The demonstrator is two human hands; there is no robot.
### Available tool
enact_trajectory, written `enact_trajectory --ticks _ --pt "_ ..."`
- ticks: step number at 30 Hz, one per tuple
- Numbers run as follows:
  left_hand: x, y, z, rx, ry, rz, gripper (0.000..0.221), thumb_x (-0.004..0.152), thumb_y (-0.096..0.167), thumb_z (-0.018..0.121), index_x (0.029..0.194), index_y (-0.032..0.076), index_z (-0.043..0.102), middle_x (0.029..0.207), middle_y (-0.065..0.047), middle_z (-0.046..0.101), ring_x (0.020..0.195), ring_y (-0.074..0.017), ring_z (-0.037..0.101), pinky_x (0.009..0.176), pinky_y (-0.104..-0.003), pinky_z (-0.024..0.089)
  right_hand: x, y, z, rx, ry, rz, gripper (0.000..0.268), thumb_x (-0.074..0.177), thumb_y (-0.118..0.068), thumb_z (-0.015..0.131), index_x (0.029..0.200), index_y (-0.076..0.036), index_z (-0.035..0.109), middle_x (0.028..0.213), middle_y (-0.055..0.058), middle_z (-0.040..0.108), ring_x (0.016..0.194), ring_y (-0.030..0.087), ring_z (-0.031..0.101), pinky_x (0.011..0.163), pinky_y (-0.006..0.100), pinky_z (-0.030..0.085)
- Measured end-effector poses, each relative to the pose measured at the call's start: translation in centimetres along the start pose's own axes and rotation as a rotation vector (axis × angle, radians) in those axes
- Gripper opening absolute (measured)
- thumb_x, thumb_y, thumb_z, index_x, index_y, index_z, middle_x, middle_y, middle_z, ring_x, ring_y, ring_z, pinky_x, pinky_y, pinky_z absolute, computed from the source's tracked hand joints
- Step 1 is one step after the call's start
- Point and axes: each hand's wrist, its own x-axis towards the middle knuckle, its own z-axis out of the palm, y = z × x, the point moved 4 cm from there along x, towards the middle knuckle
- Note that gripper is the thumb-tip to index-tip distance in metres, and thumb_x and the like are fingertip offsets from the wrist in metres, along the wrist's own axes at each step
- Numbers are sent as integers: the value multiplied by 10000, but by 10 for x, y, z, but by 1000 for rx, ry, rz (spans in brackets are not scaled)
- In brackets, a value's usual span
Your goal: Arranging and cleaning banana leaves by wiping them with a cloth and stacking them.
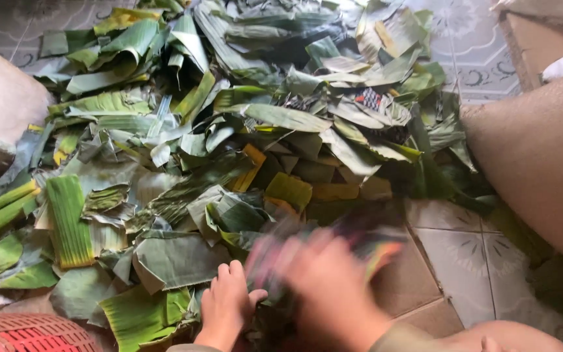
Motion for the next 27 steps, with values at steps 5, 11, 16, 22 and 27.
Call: enact_trajectory --ticks 5,11,16,22,27 --pt "0 7 1 -34 -44 -21 550 786 468 821 1128 148 533 1131 -96 544 1031 -352 633 823 -514 546 -31 61 111 32 -229 456 355 754 -255 677 1108 -269 659 1052 149 607 722 413 660 611 532 566" --pt "11 2 14 -42 -57 -72 315 810 212 663 1110 146 590 1175 -129 545 1043 -384 614 832 -506 504 -29 15 77 -388 -186 61 345 765 -154 636 1107 -185 597 913 131 578 614 287 552 401 394 466" --pt "-7 9 -18 -150 -137 -66 409 806 475 807 1026 158 672 1132 -94 563 1065 -322 585 903 -452 406 -62 108 76 -368 -293 183 618 694 -180 706 1292 -247 566 1017 152 572 696 384 616 490 485 564" --pt "-15 26 -46 -264 -87 60 298 912 451 663 821 170 625 893 8 669 818 -249 634 887 -365 481 -78 139 68 -235 -421 463 763 716 -161 633 1432 -388 506 1165 123 530 877 383 592 687 459 594" --pt "-11 39 -50 -439 36 66 728 868 564 665 1428 142 470 1333 -103 579 1106 -328 663 912 -442 542 -73 123 67 -312 -259 221 689 694 -143 660 1355 -329 603 1086 117 542 777 348 549 582 421 519"
